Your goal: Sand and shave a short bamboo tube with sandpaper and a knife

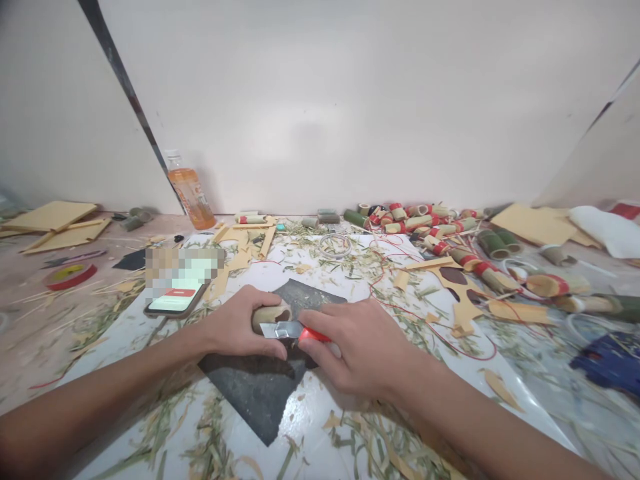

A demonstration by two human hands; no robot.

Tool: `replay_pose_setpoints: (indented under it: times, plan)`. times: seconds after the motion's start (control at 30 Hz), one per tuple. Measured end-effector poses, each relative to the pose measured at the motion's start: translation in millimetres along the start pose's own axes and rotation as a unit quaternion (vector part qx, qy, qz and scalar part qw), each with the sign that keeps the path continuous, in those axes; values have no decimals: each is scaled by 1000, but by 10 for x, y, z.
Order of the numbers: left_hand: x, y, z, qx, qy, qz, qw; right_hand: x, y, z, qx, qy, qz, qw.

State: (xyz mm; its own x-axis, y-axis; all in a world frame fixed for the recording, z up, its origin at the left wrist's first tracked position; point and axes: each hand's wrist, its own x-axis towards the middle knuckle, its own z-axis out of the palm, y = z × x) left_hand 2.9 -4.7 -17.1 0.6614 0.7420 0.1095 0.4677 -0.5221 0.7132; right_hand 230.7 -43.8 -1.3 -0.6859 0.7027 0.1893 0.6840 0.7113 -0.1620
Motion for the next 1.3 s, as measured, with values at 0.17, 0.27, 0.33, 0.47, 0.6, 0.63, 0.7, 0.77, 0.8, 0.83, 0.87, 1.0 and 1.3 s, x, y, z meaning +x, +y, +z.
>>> replay_pose_setpoints:
  times: [0.17, 0.27, 0.33, 0.47, 0.6, 0.63, 0.7, 0.77, 0.8, 0.83, 0.87, 1.0, 1.3]
  plan:
    - [2, -14, 5, 24, 12, -9, 1000, -10, -22, -22, 9, -19, 0, 1000]
    - [3, -1, 9, 30, 17, 1, 999, -12, -28, -32, 18, -22, 7, 1000]
    - [-2, 10, 14, 35, 17, 9, 999, -10, -30, -37, 23, -28, 8, 999]
    - [-15, 21, 35, 58, 24, 11, 998, -3, -33, -39, 44, -38, 13, 998]
    - [-16, 36, 45, 76, 40, -2, 996, 3, -26, -35, 65, -32, 21, 997]
    - [-14, 43, 44, 83, 45, -8, 995, 4, -23, -33, 67, -30, 22, 997]
    - [-12, 60, 38, 99, 54, -21, 993, 8, -17, -29, 66, -24, 23, 997]
    - [-12, 78, 32, 114, 63, -34, 991, 10, -12, -25, 62, -20, 23, 998]
    - [-12, 87, 29, 121, 67, -38, 990, 10, -10, -23, 60, -17, 24, 998]
    - [-12, 95, 26, 129, 72, -40, 988, 9, -8, -22, 57, -13, 26, 998]
    - [-11, 102, 24, 137, 78, -41, 987, 6, -5, -21, 53, -8, 28, 998]
    - [-3, 130, 14, 159, 101, -49, 981, -6, 5, -15, 35, 21, 37, 998]
    - [9, 149, 28, 132, 127, -64, 981, -10, 12, 2, 9, 59, 43, 997]
